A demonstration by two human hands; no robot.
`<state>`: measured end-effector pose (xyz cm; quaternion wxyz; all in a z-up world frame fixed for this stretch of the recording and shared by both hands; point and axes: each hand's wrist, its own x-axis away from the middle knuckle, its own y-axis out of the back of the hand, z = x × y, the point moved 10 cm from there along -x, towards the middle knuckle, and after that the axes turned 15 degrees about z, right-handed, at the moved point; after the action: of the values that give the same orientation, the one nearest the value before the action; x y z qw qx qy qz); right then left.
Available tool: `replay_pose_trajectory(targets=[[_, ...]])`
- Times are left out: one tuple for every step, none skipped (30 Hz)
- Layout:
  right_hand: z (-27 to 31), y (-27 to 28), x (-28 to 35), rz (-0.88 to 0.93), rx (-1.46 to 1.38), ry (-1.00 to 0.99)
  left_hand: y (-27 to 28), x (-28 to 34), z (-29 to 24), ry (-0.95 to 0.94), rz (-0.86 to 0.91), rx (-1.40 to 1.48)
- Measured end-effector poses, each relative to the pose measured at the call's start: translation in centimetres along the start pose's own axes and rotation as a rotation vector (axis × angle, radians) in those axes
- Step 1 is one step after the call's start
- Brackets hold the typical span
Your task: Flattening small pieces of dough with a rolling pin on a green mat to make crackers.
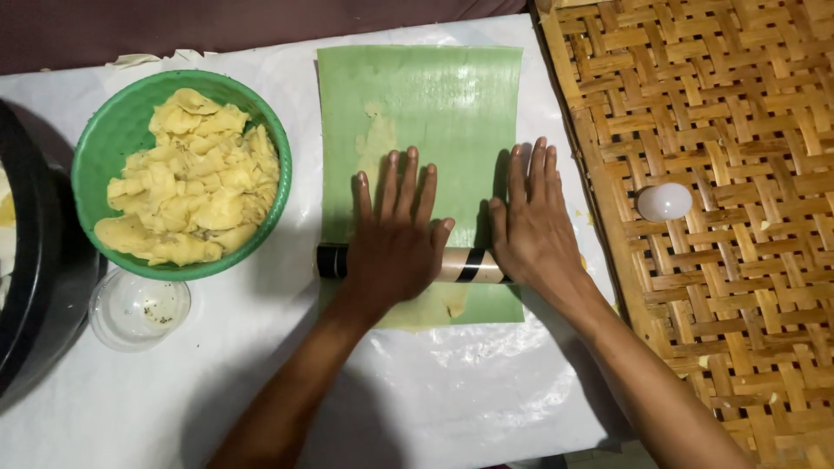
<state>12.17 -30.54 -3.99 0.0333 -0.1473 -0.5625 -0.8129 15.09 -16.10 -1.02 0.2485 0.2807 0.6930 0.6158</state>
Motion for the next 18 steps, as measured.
replay_pose_trajectory(targets=[[0.2,1.4,-0.3,-0.086,-0.031,0.005,-0.2,-0.8,0.4,0.023,0.002,-0.016],[0.1,1.5,-0.7,-0.082,-0.031,0.004,-0.1,-1.1,0.5,0.023,0.005,-0.014],[0.0,2.1,-1.0,-0.129,-0.029,0.003,-0.4,-1.5,0.9,0.039,0.036,0.051],[0.0,2.6,-1.2,-0.180,-0.030,0.001,-0.7,-1.8,1.3,0.052,0.067,0.112],[-0.3,2.6,-1.7,-0.179,-0.032,-0.002,-0.7,-2.1,1.5,0.049,0.070,0.112],[0.1,3.3,-1.8,-0.268,0.007,0.045,-0.4,-2.3,1.7,0.060,0.031,0.129],[0.5,3.9,-1.7,-0.357,0.045,0.092,0.0,-2.4,2.0,0.071,-0.007,0.146],[0.2,3.8,-2.0,-0.358,0.048,0.097,0.0,-2.6,2.1,0.075,-0.012,0.147],[0.2,4.0,-2.1,-0.405,0.073,0.111,0.8,-2.6,2.1,0.072,-0.096,0.119],[0.1,4.3,-2.0,-0.451,0.096,0.121,1.6,-2.4,2.0,0.066,-0.177,0.090],[-0.1,3.8,-2.0,-0.451,0.097,0.122,1.3,-2.4,2.1,0.067,-0.178,0.090],[-0.3,3.9,-2.0,-0.492,0.110,0.122,2.7,-1.9,1.9,0.031,-0.343,0.033],[-0.4,4.0,-2.1,-0.532,0.123,0.122,3.8,-1.2,1.6,-0.007,-0.507,-0.027],[-0.2,3.8,-1.7,-0.529,0.122,0.131,3.7,0.0,1.2,0.002,-0.507,-0.029],[-0.1,3.7,-1.3,-0.530,0.113,0.138,3.6,1.0,0.9,-0.017,-0.506,0.027],[-0.2,4.1,-1.1,-0.547,0.111,0.136,3.6,1.5,0.5,-0.051,-0.517,0.084],[-0.1,4.7,-0.7,-0.560,0.117,0.137,4.0,3.1,0.5,-0.057,-0.530,0.083],[0.2,5.0,-0.2,-0.570,0.072,0.178,3.1,4.0,0.4,-0.076,-0.383,0.119]])
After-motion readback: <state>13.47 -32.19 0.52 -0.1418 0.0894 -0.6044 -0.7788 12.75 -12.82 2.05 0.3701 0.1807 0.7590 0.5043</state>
